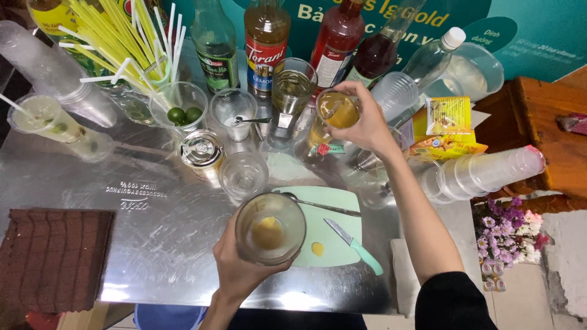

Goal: The person slices a piece of ginger on a cutting board using a knife. They then place the ginger slices into a glass, add a powdered substance from a sachet, and pour in a liquid. The person stirs the mixture with a spoon and adds ice cubes to the glass.

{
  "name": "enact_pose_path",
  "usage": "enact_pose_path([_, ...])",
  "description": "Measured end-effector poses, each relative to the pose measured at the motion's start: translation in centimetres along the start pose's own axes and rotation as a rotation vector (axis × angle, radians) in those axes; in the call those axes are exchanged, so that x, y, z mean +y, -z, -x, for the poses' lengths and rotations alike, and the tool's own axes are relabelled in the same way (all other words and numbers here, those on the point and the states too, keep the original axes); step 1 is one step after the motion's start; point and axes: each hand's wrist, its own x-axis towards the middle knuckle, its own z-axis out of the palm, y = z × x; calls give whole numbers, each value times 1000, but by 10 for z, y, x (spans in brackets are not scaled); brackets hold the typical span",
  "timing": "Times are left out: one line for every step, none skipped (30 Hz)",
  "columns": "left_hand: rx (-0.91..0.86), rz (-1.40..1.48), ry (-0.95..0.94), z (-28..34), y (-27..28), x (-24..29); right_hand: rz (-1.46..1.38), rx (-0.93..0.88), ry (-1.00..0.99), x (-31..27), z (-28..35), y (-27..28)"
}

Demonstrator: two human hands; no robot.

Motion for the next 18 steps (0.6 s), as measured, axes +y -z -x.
enact_pose_path([2, 0, 0, -3, -2, 3, 0, -1, 2, -4, 1, 1])
enact_pose_path([-20, 4, 29, -6, -4, 6, -25, -13, -33, -9, 2, 3])
enact_pose_path([-41, 8, 60, -8, -6, 8, -51, -27, -68, -13, 3, 3])
enact_pose_path([-39, 8, 61, -11, -9, 10, -51, -29, -66, -16, 4, 6])
enact_pose_path([-58, 3, 65, -14, -11, 11, -57, -30, -76, -20, 6, 8])
enact_pose_path([-78, -2, 69, -16, -13, 13, -63, -30, -85, -23, 8, 10])
enact_pose_path([-77, -3, 71, -17, -16, 13, -65, -32, -86, -29, 9, 11])
enact_pose_path([-53, -12, 10, -18, -19, 13, -73, -38, -80, -35, 10, 14])
enact_pose_path([-29, -22, -51, -19, -22, 13, -81, -43, -74, -41, 11, 16])
enact_pose_path([-30, -23, -49, -19, -25, 12, -82, -45, -75, -46, 13, 18])
enact_pose_path([-25, -28, -42, -19, -27, 11, -83, -57, -64, -51, 14, 20])
enact_pose_path([-20, -33, -35, -19, -30, 10, -85, -70, -53, -56, 15, 22])
enact_pose_path([-19, -36, -34, -21, -31, 11, -88, -72, -52, -59, 17, 24])
enact_pose_path([-36, -28, -44, -22, -32, 12, -80, -78, -1, -61, 19, 25])
enact_pose_path([-53, -19, -54, -24, -32, 12, -73, -85, 50, -64, 21, 26])
enact_pose_path([-51, -22, -53, -26, -32, 14, -76, -87, 52, -69, 23, 27])
enact_pose_path([-61, -37, -82, -28, -32, 16, -99, -104, 48, -74, 25, 28])
enact_pose_path([-71, -52, -112, -30, -33, 17, -123, -121, 43, -79, 28, 30])
